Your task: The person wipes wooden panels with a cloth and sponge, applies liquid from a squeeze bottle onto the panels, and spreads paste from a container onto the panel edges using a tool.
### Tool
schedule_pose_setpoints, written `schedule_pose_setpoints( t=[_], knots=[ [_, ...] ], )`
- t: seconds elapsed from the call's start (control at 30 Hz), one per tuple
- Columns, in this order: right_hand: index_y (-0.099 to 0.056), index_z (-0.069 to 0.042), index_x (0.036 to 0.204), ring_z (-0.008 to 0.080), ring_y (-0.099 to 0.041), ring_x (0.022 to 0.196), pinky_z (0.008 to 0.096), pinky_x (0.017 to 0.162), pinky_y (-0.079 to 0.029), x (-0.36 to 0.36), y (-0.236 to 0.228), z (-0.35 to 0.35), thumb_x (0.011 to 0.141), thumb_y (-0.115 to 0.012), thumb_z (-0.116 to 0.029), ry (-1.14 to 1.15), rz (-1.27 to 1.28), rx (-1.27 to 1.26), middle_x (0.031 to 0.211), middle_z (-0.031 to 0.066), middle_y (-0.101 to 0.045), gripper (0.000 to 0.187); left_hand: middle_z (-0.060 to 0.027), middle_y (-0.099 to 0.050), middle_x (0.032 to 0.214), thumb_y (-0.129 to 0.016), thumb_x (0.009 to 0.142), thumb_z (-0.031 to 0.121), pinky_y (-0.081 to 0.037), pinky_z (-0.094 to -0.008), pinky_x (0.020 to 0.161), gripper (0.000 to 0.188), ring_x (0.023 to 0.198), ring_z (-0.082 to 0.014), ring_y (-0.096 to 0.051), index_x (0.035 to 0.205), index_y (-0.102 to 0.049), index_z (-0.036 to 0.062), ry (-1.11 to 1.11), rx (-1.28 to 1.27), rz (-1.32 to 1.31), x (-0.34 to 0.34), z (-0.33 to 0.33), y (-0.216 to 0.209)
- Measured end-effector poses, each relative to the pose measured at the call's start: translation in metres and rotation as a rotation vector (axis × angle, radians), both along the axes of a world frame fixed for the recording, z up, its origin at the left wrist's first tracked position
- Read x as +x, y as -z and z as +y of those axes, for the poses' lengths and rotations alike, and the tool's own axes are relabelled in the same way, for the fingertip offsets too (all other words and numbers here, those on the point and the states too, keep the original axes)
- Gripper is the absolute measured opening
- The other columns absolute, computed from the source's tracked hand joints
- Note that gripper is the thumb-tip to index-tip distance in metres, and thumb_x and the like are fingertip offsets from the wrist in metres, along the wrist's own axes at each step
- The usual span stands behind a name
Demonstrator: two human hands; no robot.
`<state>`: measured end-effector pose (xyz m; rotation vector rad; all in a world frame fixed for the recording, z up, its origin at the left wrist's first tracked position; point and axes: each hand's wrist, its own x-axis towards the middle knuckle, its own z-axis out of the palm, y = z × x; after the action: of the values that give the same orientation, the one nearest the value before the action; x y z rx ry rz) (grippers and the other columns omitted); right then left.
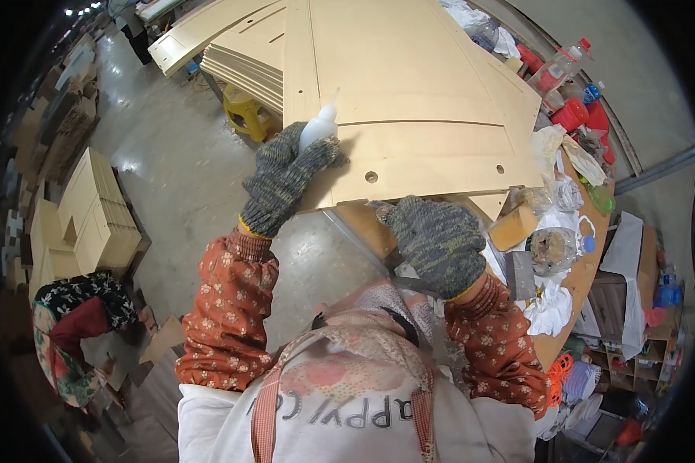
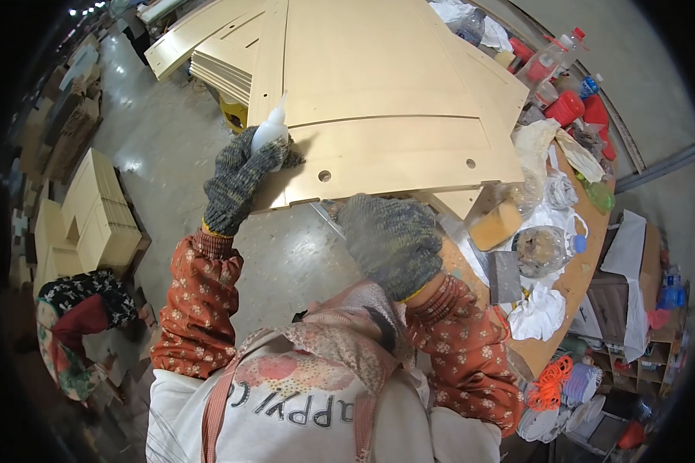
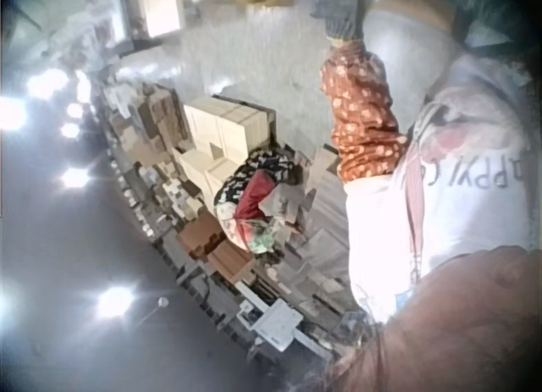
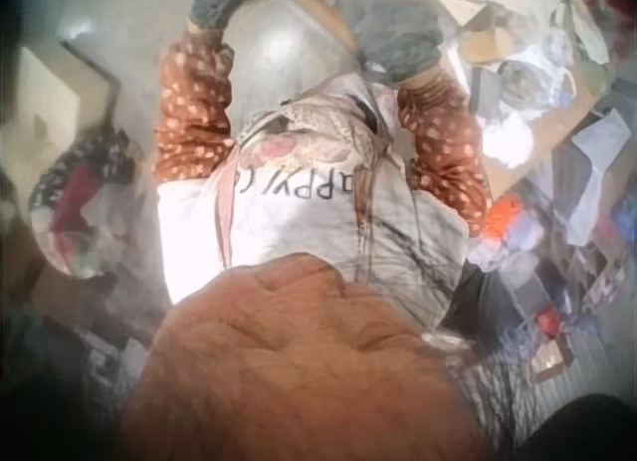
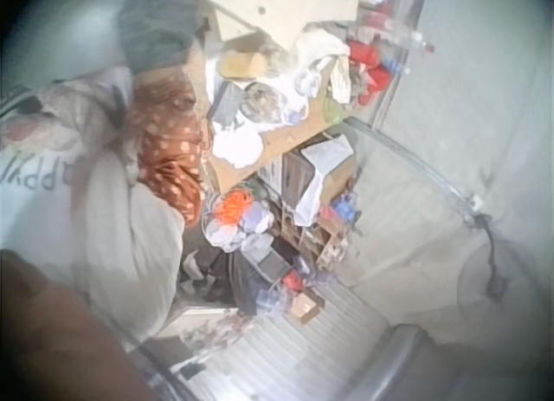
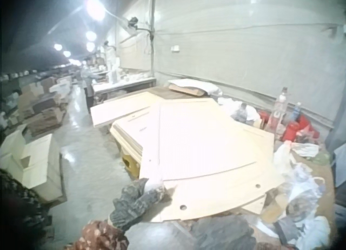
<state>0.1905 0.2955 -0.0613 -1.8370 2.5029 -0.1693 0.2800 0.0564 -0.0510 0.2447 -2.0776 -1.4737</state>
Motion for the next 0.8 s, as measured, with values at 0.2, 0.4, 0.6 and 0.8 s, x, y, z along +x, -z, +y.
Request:
schedule_pose_setpoints(
  t=[0.2, 0.4, 0.6, 0.8],
  knots=[
    [-0.059, -0.008, 0.116, 0.0297, -0.061, 0.086, 0.0418, 0.071, -0.049, -0.014, 0.061, 0.009, 0.066, -0.066, -0.031, -0.159, 0.529, 0.136, 0.099, 0.0117, -0.059, 0.055, -0.0078, -0.069, 0.082, -0.069, 0.083, 0.024, -0.052, -0.0287, 0.069, 0.032, 0.076, -0.0129, -0.064, 0.100, -0.062, -0.0019, 0.027, 0.172, -0.042, -0.004, -0.001, 0.004],
    [-0.059, -0.012, 0.119, 0.0290, -0.061, 0.089, 0.0414, 0.075, -0.048, -0.001, -0.009, -0.006, 0.074, -0.060, -0.021, -0.111, 0.133, -0.096, 0.106, 0.0115, -0.061, 0.046, -0.0079, -0.067, 0.088, -0.071, 0.082, 0.028, -0.052, -0.0290, 0.070, 0.036, 0.080, -0.0146, -0.064, 0.102, -0.061, -0.0011, -0.022, -0.264, 0.079, -0.001, -0.012, 0.025],
    [-0.064, -0.008, 0.096, 0.0286, -0.060, 0.072, 0.0384, 0.063, -0.048, -0.025, -0.003, -0.010, 0.080, -0.058, -0.015, -0.299, 0.225, -0.377, 0.079, 0.0109, -0.059, 0.019, -0.0116, -0.063, 0.087, -0.072, 0.080, 0.032, -0.052, -0.0336, 0.069, 0.037, 0.079, -0.0218, -0.063, 0.098, -0.062, 0.0017, 0.007, 0.121, -0.095, -0.001, -0.001, -0.003],
    [-0.064, -0.011, 0.102, 0.0273, -0.060, 0.075, 0.0389, 0.063, -0.047, -0.007, -0.020, -0.011, 0.081, -0.058, -0.015, -0.149, 0.208, -0.222, 0.084, 0.0097, -0.060, 0.022, -0.0119, -0.064, 0.088, -0.070, 0.081, 0.033, -0.052, -0.0340, 0.069, 0.038, 0.081, -0.0213, -0.064, 0.100, -0.061, 0.0023, -0.007, -0.296, -0.033, 0.003, -0.009, 0.009]
  ],
)
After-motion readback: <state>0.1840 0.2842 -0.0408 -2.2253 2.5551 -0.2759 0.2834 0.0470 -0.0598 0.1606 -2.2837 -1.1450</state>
